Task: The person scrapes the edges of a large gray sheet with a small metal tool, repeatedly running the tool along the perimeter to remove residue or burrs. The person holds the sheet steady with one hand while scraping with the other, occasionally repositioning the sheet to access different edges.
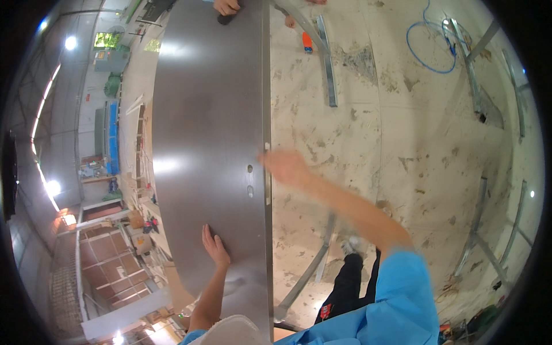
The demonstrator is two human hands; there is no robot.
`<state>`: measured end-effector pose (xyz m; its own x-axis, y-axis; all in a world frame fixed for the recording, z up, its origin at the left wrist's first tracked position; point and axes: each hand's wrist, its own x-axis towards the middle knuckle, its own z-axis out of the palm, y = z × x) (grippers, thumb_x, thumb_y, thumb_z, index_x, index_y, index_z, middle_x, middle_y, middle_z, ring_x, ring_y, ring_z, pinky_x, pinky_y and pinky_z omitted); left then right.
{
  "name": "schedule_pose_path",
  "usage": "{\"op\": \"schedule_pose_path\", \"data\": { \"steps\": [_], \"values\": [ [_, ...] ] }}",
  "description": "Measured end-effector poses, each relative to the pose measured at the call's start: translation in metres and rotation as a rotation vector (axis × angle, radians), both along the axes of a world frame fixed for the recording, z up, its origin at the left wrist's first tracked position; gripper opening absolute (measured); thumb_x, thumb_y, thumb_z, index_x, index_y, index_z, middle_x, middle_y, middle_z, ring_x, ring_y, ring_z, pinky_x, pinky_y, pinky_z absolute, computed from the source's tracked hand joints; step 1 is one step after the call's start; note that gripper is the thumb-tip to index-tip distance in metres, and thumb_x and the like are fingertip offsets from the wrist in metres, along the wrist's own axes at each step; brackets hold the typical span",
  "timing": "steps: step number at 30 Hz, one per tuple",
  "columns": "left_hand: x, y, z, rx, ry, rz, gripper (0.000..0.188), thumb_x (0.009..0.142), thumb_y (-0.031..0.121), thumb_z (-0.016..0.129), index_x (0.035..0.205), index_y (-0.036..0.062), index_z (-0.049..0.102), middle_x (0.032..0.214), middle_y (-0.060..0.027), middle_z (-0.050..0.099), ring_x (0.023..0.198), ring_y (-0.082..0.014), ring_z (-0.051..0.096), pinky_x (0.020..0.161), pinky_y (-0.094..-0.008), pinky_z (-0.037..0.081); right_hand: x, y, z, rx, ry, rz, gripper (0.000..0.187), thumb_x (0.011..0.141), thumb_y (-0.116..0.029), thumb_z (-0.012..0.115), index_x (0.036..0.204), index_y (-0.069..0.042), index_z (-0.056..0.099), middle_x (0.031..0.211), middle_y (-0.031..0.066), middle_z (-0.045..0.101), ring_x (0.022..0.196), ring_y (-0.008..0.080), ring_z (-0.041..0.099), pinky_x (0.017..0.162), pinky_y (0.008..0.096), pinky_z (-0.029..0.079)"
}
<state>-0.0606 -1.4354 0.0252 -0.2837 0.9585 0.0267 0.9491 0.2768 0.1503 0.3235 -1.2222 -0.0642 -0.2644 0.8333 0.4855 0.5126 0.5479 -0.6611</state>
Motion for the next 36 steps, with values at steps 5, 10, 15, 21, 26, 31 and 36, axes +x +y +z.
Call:
{"op": "schedule_pose_path", "data": {
  "steps": [5,10,15,21,26,31,36],
  "values": [
    [0.004,-0.001,0.002,0.020,-0.007,-0.025,0.061,0.114,0.037,0.039,0.167,0.0066,0.039,0.173,-0.0183,0.037,0.161,-0.0398,0.030,0.130,-0.0537,0.023,-0.015,-0.109,0.015,-0.180,-0.238,0.625,0.044,0.104,-0.016,0.062,0.148,-0.013,0.064,0.128,0.0102,0.075,0.113,0.0300,0.073,0.089,0.0424,0.062],
    [0.004,-0.003,0.001,0.027,-0.014,-0.024,0.060,0.113,0.035,0.041,0.166,0.0061,0.042,0.172,-0.0175,0.039,0.160,-0.0397,0.031,0.130,-0.0534,0.024,0.020,0.024,0.014,-0.373,-0.009,-0.033,0.038,0.104,-0.013,0.058,0.141,-0.010,0.066,0.119,0.0115,0.077,0.107,0.0341,0.074,0.085,0.0453,0.062],
    [0.001,-0.001,0.001,0.036,0.002,-0.026,0.059,0.112,0.034,0.043,0.166,0.0085,0.042,0.172,-0.0151,0.040,0.160,-0.0394,0.032,0.130,-0.0535,0.025,0.021,0.060,-0.006,0.040,0.069,-0.195,0.035,0.103,-0.013,0.062,0.137,-0.009,0.069,0.103,0.0113,0.075,0.086,0.0326,0.070,0.071,0.0464,0.057],
    [0.002,0.000,-0.001,0.035,0.011,0.005,0.059,0.112,0.035,0.046,0.165,0.0113,0.044,0.171,-0.0132,0.042,0.160,-0.0381,0.033,0.130,-0.0536,0.025,-0.013,-0.115,0.017,-0.231,-0.168,0.423,0.035,0.104,-0.016,0.060,0.138,-0.014,0.070,0.109,0.0100,0.075,0.100,0.0316,0.073,0.078,0.0428,0.062],
    [0.000,-0.002,-0.003,0.059,0.005,-0.019,0.058,0.112,0.035,0.046,0.165,0.0120,0.044,0.171,-0.0125,0.043,0.160,-0.0373,0.033,0.130,-0.0533,0.026,0.015,-0.029,0.012,0.015,-0.134,0.245,0.032,0.105,-0.017,0.060,0.134,-0.013,0.072,0.124,0.0100,0.077,0.106,0.0277,0.076,0.088,0.0429,0.061],
    [0.000,-0.002,-0.002,0.057,-0.020,-0.019,0.058,0.112,0.035,0.047,0.166,0.0126,0.044,0.171,-0.0120,0.042,0.160,-0.0362,0.034,0.130,-0.0524,0.025,0.046,0.098,0.023,-0.044,0.063,-0.293,0.023,0.104,-0.020,0.066,0.118,-0.006,0.077,0.103,0.0130,0.077,0.094,0.0345,0.073,0.080,0.0455,0.059],
    [0.002,-0.001,0.000,0.044,0.006,0.010,0.058,0.112,0.035,0.047,0.166,0.0136,0.044,0.172,-0.0109,0.042,0.160,-0.0350,0.034,0.131,-0.0517,0.025,0.019,0.037,0.013,-0.031,-0.174,-0.156,0.033,0.104,-0.017,0.062,0.136,-0.009,0.069,0.101,0.0137,0.075,0.093,0.0344,0.073,0.076,0.0456,0.059]
  ]
}}
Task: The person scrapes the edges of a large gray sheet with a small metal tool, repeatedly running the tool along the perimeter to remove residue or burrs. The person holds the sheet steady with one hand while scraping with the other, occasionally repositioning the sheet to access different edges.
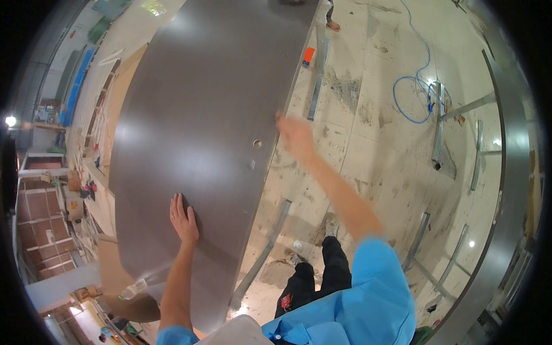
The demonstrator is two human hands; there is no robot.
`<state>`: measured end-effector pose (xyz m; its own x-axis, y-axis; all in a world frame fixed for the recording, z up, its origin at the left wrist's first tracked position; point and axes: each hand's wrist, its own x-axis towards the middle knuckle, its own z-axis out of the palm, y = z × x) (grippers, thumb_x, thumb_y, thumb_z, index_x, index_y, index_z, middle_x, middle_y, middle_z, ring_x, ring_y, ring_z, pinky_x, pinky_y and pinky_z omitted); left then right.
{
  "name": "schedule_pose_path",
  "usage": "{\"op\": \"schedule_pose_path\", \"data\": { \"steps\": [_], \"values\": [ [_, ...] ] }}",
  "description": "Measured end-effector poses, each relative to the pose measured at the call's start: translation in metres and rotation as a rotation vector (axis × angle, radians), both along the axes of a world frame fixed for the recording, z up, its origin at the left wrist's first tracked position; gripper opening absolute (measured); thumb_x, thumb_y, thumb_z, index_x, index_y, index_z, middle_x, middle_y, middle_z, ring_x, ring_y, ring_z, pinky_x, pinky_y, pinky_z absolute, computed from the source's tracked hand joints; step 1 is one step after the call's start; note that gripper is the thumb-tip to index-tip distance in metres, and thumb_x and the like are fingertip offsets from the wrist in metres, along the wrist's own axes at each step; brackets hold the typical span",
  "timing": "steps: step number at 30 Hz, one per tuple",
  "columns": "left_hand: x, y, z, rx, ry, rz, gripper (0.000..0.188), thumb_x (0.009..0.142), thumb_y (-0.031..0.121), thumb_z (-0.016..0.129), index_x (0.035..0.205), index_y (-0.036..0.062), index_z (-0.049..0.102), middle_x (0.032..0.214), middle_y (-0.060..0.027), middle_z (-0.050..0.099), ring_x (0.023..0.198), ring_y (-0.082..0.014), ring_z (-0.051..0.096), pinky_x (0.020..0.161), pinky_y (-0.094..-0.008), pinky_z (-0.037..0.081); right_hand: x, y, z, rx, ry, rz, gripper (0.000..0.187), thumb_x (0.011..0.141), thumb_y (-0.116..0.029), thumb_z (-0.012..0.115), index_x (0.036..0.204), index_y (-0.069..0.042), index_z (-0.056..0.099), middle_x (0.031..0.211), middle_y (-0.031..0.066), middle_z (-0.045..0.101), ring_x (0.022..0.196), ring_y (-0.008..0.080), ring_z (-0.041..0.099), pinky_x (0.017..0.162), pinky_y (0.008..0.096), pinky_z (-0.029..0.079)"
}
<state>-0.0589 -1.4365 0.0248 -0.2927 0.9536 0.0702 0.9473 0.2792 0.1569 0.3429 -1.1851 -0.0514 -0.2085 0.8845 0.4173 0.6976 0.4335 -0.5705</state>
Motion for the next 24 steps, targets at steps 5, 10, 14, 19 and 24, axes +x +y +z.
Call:
{"op": "schedule_pose_path", "data": {
  "steps": [5,10,14,19,24],
  "values": [
    [0.001,0.000,0.001,0.012,-0.004,-0.019,0.058,0.112,0.035,0.048,0.165,0.0133,0.045,0.171,-0.0112,0.042,0.160,-0.0347,0.034,0.130,-0.0519,0.025,-0.037,-0.177,-0.017,-0.079,-0.012,0.501,0.043,0.096,-0.012,0.064,0.138,-0.011,0.069,0.102,0.0072,0.075,0.089,0.0312,0.073,0.076,0.0462,0.061],
    [0.002,-0.001,0.004,-0.010,-0.007,0.017,0.058,0.112,0.036,0.049,0.165,0.0121,0.045,0.170,-0.0118,0.044,0.160,-0.0347,0.035,0.130,-0.0521,0.026,-0.019,-0.090,0.004,0.143,0.071,0.248,0.037,0.095,-0.005,0.061,0.129,-0.009,0.073,0.116,0.0122,0.076,0.104,0.0327,0.074,0.084,0.0459,0.061],
    [0.000,-0.001,0.001,0.042,-0.010,-0.008,0.058,0.112,0.037,0.050,0.164,0.0123,0.047,0.170,-0.0114,0.045,0.159,-0.0345,0.036,0.129,-0.0524,0.027,0.012,0.030,0.012,0.065,0.115,-0.104,0.023,0.102,-0.014,0.063,0.120,-0.007,0.076,0.094,0.0133,0.071,0.082,0.0366,0.070,0.071,0.0488,0.056],
    [-0.001,-0.003,-0.004,0.062,-0.018,-0.013,0.058,0.112,0.039,0.049,0.164,0.0135,0.048,0.170,-0.0102,0.045,0.159,-0.0336,0.036,0.129,-0.0518,0.027,-0.033,-0.087,-0.001,0.059,-0.134,0.103,0.027,0.100,-0.015,0.065,0.125,-0.011,0.075,0.089,0.0097,0.068,0.076,0.0294,0.068,0.063,0.0438,0.055],
    [0.001,-0.002,-0.003,0.038,-0.029,0.017,0.059,0.111,0.039,0.050,0.164,0.0138,0.048,0.169,-0.0096,0.045,0.159,-0.0331,0.036,0.130,-0.0510,0.027,-0.058,-0.209,-0.004,0.012,0.028,0.459,0.035,0.098,-0.013,0.065,0.132,-0.012,0.072,0.098,0.0080,0.074,0.087,0.0245,0.073,0.068,0.0427,0.060]
  ]
}}
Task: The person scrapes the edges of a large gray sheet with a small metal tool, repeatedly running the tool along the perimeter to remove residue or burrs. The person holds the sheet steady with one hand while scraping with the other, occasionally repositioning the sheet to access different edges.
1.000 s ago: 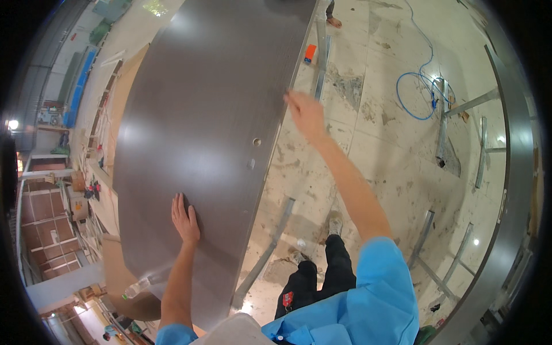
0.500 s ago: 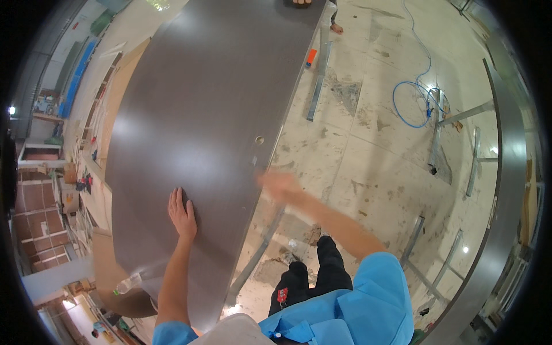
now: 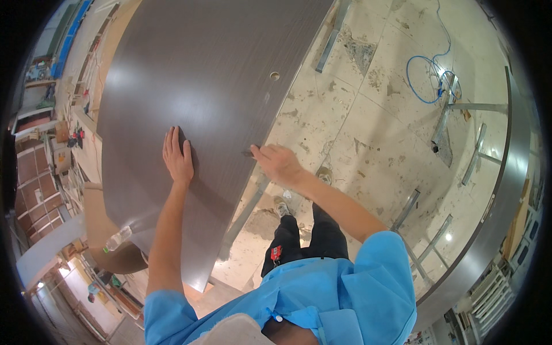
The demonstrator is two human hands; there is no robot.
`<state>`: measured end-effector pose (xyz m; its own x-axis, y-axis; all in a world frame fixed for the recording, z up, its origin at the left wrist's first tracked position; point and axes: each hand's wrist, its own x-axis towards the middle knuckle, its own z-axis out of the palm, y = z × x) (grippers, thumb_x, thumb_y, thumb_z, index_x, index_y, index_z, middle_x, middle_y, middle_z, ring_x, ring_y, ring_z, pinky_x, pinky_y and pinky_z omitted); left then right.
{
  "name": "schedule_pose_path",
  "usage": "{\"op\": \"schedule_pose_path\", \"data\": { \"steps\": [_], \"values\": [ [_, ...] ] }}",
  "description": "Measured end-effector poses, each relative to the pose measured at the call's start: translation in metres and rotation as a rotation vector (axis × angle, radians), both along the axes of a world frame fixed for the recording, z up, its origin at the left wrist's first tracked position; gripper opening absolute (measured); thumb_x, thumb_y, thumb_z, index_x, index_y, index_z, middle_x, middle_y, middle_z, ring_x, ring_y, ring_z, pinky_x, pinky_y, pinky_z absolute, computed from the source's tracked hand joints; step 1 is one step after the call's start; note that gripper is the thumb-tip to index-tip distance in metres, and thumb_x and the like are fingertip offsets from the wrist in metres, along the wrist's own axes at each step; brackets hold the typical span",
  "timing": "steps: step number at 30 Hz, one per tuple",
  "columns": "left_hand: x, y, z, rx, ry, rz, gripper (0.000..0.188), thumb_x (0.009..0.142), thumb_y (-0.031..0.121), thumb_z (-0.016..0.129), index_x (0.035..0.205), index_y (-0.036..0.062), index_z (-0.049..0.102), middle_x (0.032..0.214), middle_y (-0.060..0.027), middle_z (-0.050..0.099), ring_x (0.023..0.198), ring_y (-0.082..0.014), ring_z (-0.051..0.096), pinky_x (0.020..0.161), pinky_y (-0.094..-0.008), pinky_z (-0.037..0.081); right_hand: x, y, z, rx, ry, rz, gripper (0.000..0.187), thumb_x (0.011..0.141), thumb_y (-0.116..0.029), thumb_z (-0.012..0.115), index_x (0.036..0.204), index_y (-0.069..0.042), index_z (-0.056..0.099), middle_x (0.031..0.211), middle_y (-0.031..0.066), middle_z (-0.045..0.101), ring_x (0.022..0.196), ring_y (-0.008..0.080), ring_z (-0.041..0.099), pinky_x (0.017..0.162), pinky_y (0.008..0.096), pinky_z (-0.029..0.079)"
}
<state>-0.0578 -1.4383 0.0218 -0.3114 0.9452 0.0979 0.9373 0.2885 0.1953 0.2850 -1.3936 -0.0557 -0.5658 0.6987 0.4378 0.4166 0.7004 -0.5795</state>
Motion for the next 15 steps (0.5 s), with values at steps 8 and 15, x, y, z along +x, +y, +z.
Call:
{"op": "schedule_pose_path", "data": {
  "steps": [8,15],
  "values": [
    [-0.003,0.000,-0.005,0.027,0.003,-0.017,0.059,0.110,0.041,0.051,0.163,0.0149,0.049,0.169,-0.0081,0.047,0.159,-0.0316,0.036,0.131,-0.0507,0.026,0.039,0.142,0.016,0.000,-0.071,-0.429,0.024,0.104,-0.014,0.064,0.123,-0.009,0.078,0.088,0.0084,0.074,0.074,0.0258,0.071,0.061,0.0399,0.057],
    [-0.004,0.001,-0.005,0.011,0.026,-0.014,0.059,0.110,0.041,0.051,0.163,0.0163,0.048,0.169,-0.0078,0.046,0.159,-0.0305,0.036,0.131,-0.0504,0.025,-0.018,-0.077,0.000,-0.013,-0.049,0.101,0.039,0.086,-0.008,0.069,0.125,-0.007,0.075,0.099,0.0112,0.077,0.088,0.0280,0.077,0.069,0.0424,0.063]
  ]
}}
